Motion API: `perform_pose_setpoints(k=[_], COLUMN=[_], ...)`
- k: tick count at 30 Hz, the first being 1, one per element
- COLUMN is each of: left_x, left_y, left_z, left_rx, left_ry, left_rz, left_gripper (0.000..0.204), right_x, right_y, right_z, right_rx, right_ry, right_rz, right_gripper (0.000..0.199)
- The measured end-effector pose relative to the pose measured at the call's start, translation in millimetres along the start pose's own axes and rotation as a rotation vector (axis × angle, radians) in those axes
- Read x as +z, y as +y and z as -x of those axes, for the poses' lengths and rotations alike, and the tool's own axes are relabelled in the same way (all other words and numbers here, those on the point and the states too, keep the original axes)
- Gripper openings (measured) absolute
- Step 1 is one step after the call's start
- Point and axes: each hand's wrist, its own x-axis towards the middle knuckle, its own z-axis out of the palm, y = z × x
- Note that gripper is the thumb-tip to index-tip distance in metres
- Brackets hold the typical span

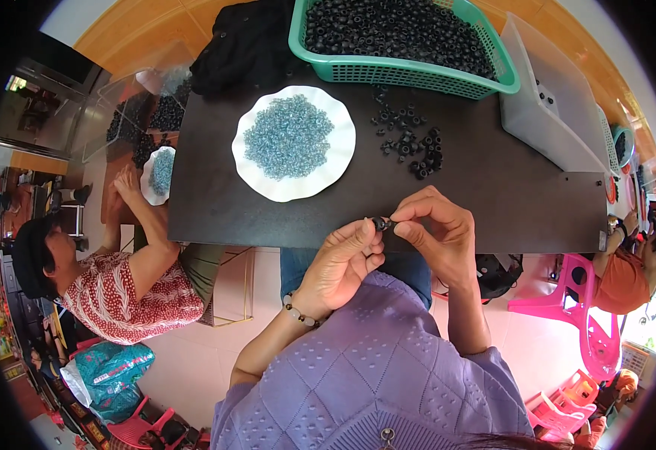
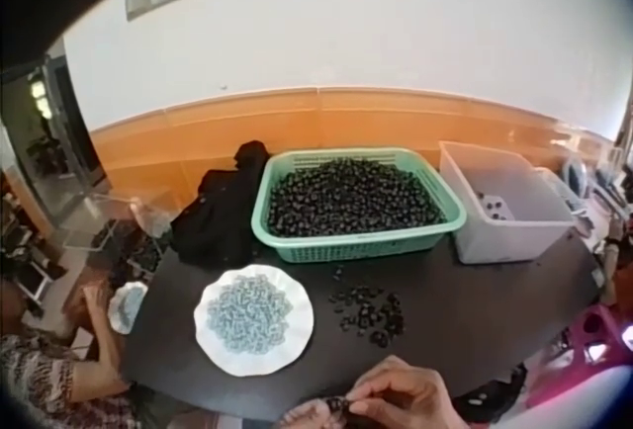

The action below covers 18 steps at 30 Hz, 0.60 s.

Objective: The person picks up a black plastic component and a small blue bead by hand, inserts the bead into the component, and places the assembled piece onto the table. They repeat this process, occasionally reaching into a green basket or a white plate to gather more parts.

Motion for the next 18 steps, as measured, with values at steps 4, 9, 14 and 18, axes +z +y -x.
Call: perform_pose_setpoints(k=[4, 9, 14, 18], left_x=[-2.1, -2.2, -4.0, -5.9], left_y=[-0.3, -0.5, 0.1, 0.0], left_z=[-0.5, -0.3, -0.9, -0.9], left_rx=[0.015, 0.03, 0.039, 0.051], left_ry=[-0.01, -0.007, -0.017, 0.005], left_rz=[-0.012, -0.029, -0.051, -0.074], left_gripper=[0.018, 0.019, 0.019, 0.019], right_x=[0.4, 0.5, 1.2, 3.5], right_y=[0.4, 1.3, 2.0, -1.5], right_z=[-0.4, -0.3, -0.2, 0.4], right_rx=[0.005, 0.002, -0.015, -0.007], right_ry=[-0.009, -0.007, -0.005, 0.009], right_rz=[0.025, 0.071, 0.134, 0.159], right_gripper=[0.012, 0.012, 0.012, 0.012])
